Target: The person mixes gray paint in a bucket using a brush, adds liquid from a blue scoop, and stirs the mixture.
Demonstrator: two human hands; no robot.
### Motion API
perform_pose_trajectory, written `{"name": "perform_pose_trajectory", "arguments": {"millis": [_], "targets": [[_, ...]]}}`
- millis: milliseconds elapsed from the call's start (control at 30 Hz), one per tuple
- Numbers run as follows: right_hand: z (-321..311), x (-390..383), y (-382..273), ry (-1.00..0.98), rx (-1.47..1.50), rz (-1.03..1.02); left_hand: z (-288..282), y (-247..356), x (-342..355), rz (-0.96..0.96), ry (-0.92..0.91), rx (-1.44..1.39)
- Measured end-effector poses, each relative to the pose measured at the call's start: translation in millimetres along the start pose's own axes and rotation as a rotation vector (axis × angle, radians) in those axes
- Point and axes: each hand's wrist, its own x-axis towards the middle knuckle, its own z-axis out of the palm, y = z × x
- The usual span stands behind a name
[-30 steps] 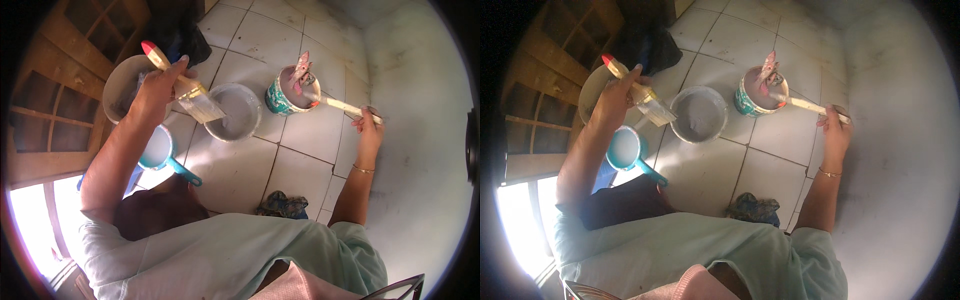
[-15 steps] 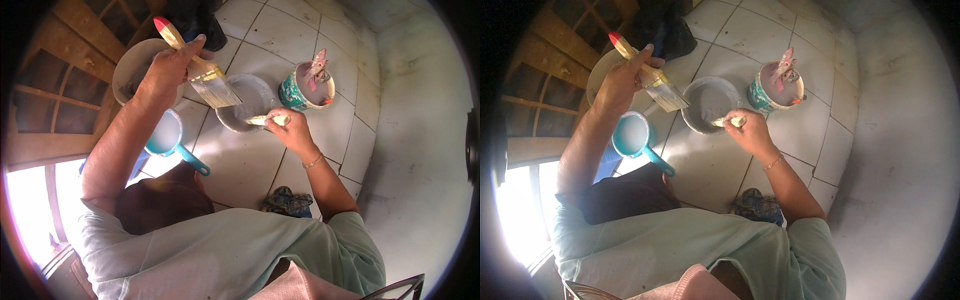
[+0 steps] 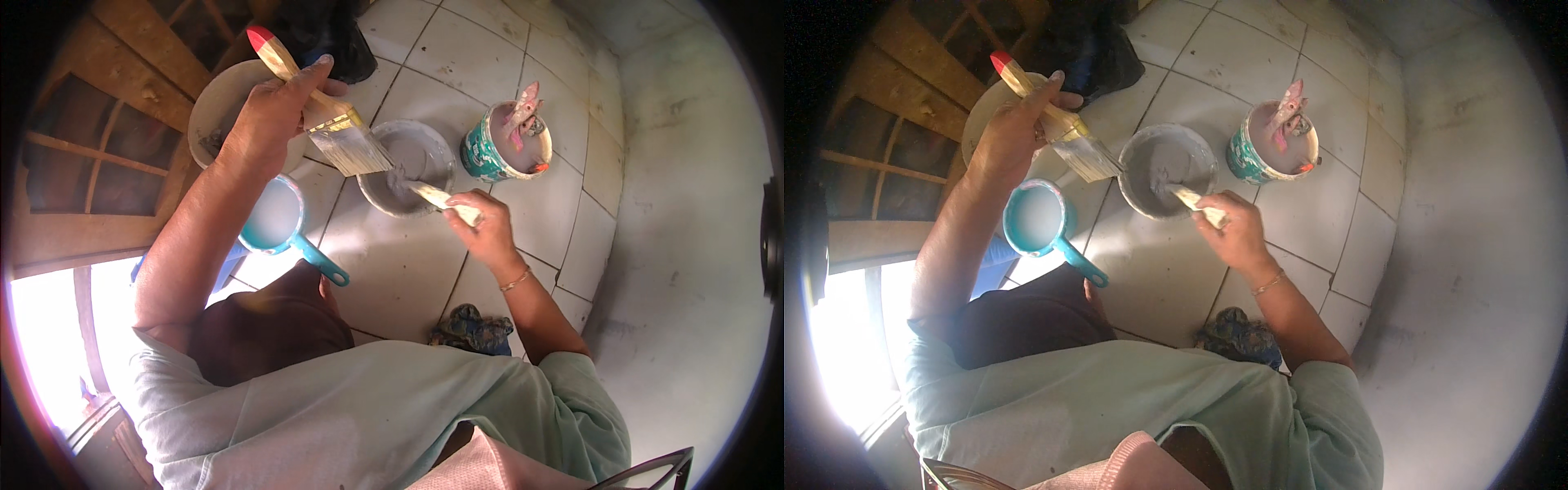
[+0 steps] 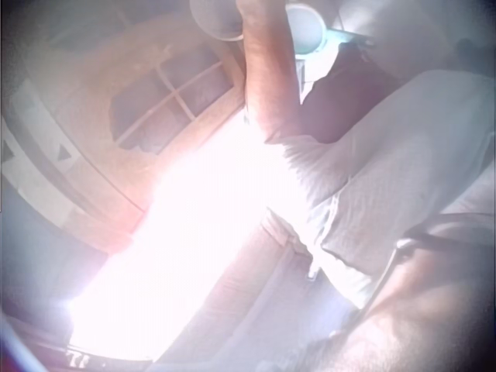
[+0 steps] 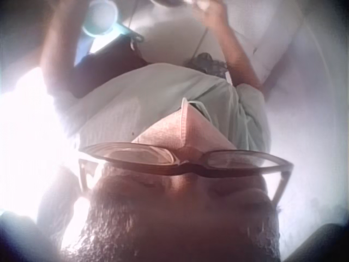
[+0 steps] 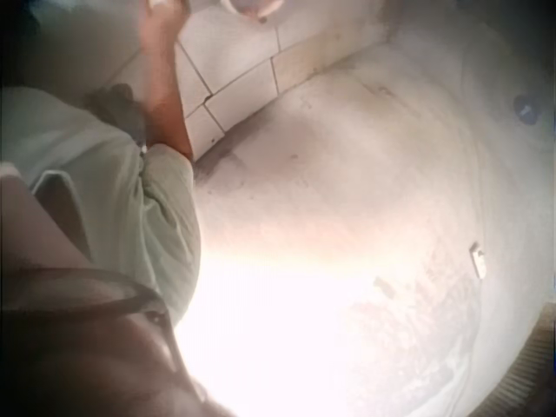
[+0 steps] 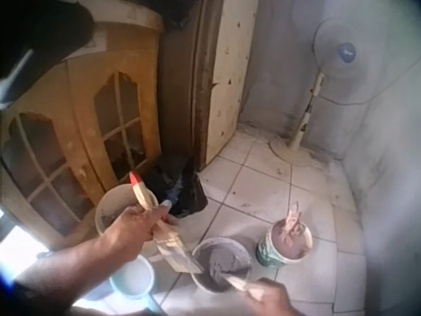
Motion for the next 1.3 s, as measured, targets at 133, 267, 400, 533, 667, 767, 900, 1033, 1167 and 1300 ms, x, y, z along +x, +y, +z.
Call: {"name": "perform_pose_trajectory", "arguments": {"millis": [133,267,400,533,667,767,900,1033,1167,1300], "targets": [[21,20,7,-0.011,-0.071,-0.103,9,3,0,-0.006,0.021,-0.001],[4,25,41,0.114,-0.081,-0.113,19,3,-1,0.014,0.023,0.01],[-20,-9,30,0.006,-0.146,0.031,21,-2,5,0.011,0.015,-0.018],[-10,-16,18,-0.084,-0.012,-0.037,30,-5,11,-0.015,0.011,0.016],[-14,6,52,0.058,-0.135,-0.044,40,-3,14,-0.001,0.003,0.016],[-2,24,55,0.093,-0.011,-0.096,43,-2,18,-0.008,0.008,0.013],[-3,7,34,-0.152,-0.066,-0.081,46,-1,19,0.013,0.022,0.011],[-42,9,36,-0.202,-0.023,-0.072,35,-6,27,-0.039,-0.008,-0.038],[-27,28,47,-0.009,-0.182,-0.03,34,-3,30,-0.06,-0.025,-0.011],[4,20,34,-0.056,-0.074,-0.096,39,-1,29,-0.021,-0.006,-0.022]]}}
